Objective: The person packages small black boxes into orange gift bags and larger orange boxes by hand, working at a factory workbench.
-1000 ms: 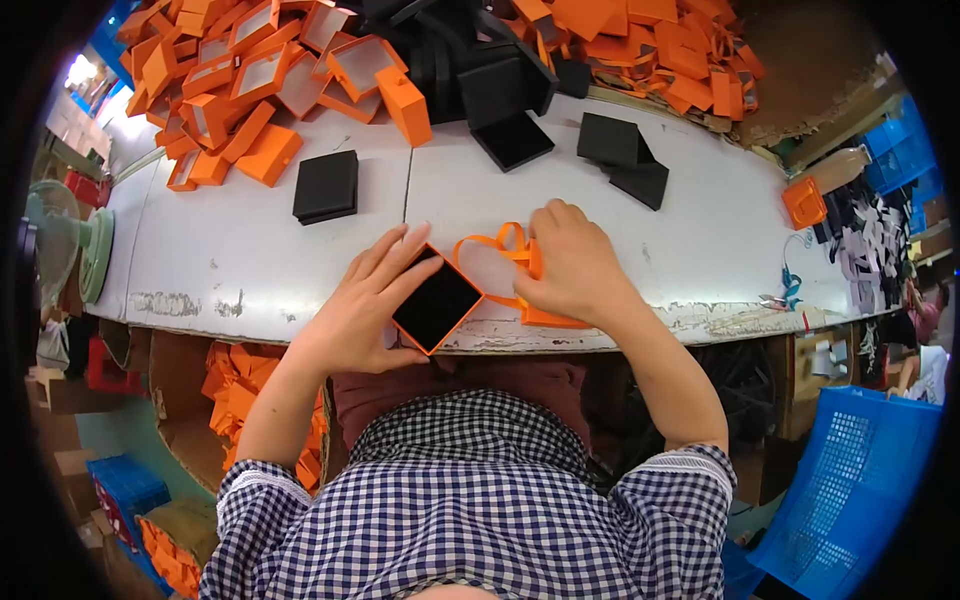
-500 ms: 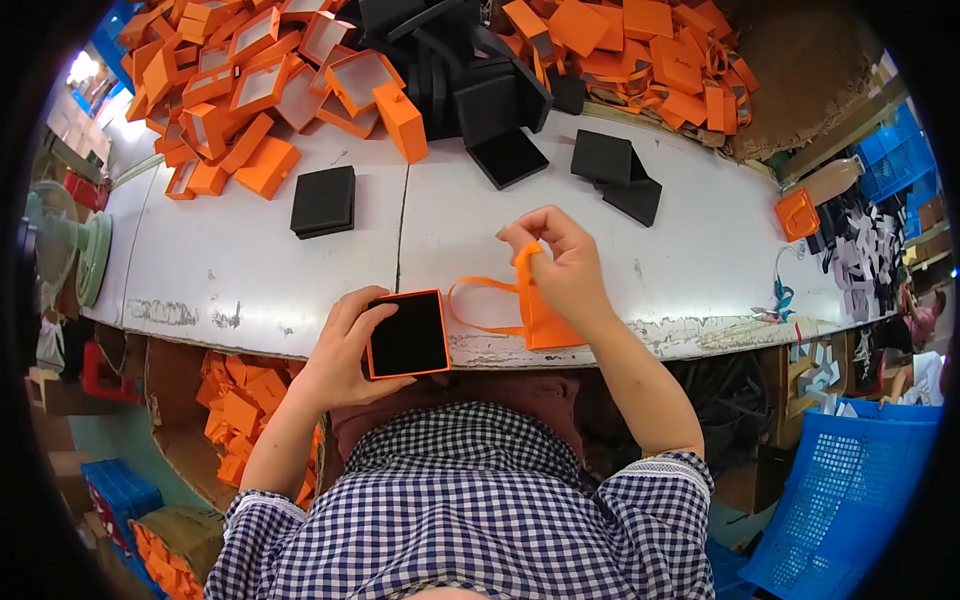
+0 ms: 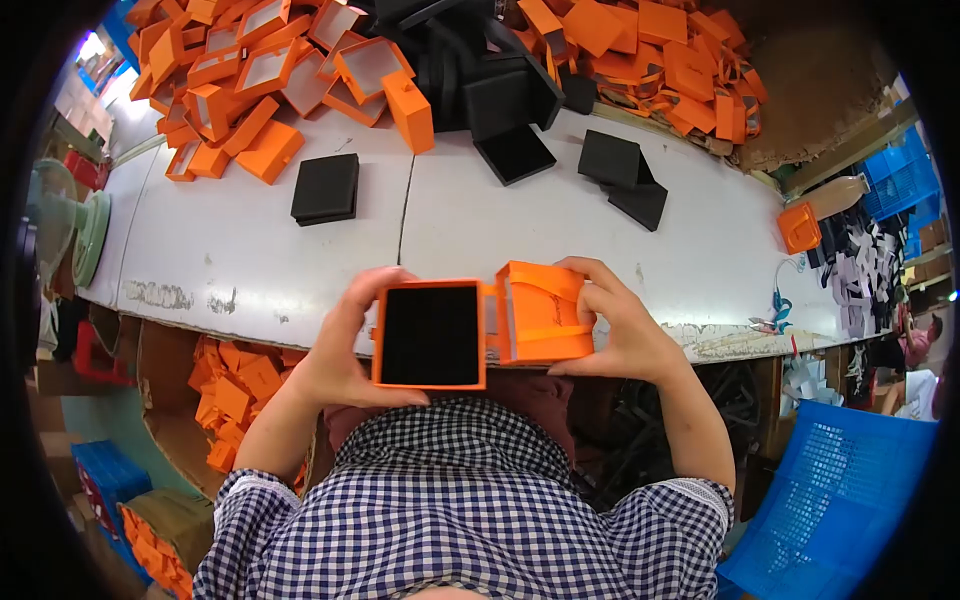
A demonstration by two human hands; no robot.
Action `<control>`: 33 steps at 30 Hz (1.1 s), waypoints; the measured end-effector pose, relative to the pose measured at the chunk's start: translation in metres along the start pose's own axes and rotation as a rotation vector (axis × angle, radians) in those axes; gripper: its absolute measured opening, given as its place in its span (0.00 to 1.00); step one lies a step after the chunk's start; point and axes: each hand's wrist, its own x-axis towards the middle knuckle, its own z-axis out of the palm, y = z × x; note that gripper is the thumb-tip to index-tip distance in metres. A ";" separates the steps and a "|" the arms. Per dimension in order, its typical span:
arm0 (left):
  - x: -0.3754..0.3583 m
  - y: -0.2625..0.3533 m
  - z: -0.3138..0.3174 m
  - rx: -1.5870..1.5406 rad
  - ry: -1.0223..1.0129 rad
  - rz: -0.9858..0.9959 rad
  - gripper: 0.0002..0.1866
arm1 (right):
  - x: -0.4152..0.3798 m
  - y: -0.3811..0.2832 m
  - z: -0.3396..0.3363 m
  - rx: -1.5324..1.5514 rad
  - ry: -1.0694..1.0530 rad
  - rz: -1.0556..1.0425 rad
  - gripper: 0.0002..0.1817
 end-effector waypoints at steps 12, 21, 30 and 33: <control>0.002 -0.004 0.024 -0.012 -0.050 0.120 0.76 | 0.016 -0.044 0.037 0.153 0.026 -0.279 0.31; -0.057 0.046 -0.061 0.380 -0.127 -0.327 0.70 | 0.050 -0.042 0.032 -0.050 0.024 -0.106 0.62; -0.008 -0.050 -0.163 0.972 0.194 -0.370 0.56 | 0.148 0.134 -0.012 -0.745 0.488 0.242 0.47; 0.054 -0.115 -0.191 1.175 0.234 -0.667 0.49 | 0.161 0.118 -0.003 -0.730 0.556 0.201 0.39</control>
